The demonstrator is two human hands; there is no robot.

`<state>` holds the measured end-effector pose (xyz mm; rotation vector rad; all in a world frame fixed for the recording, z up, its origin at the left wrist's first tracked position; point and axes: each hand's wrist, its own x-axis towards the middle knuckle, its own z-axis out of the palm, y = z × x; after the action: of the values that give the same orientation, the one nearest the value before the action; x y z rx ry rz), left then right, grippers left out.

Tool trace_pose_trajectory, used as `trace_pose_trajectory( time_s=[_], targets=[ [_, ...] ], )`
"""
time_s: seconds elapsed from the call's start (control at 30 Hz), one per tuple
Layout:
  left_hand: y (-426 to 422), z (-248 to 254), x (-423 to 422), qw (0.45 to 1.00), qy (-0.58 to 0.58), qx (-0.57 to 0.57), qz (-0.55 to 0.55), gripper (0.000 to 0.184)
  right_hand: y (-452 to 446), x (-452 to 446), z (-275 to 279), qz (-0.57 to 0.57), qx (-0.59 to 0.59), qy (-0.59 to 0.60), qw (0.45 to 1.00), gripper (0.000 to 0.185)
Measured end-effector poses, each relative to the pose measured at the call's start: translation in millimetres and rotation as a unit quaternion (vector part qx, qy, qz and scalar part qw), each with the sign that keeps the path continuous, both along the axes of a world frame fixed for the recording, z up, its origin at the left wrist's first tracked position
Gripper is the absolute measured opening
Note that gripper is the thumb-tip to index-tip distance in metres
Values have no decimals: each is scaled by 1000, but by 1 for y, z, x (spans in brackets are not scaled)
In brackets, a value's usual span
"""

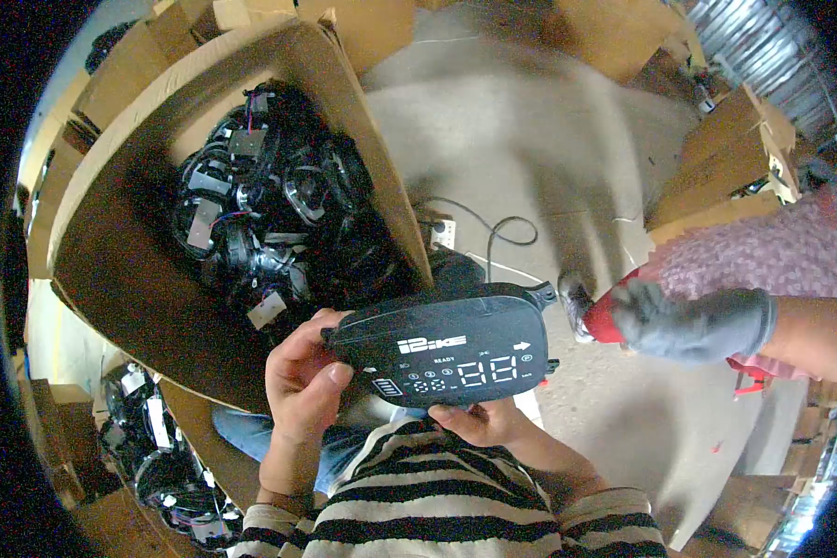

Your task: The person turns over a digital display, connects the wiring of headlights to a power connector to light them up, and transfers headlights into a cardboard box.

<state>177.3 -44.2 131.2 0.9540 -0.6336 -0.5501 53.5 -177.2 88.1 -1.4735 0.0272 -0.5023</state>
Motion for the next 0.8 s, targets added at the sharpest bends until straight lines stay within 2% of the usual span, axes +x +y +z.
trace_pose_trajectory(
  time_s=[0.2,0.57,0.8],
  targets=[
    [-2,7,1,999,11,34,-5,34,1,1,2,-16,-13,-2,1000,18],
    [-8,8,4,998,22,58,-12,34,8,6,3,-59,42,-35,997,25],
    [-24,8,4,997,50,62,-26,35,-1,4,-2,-115,77,8,990,24]
  ],
)
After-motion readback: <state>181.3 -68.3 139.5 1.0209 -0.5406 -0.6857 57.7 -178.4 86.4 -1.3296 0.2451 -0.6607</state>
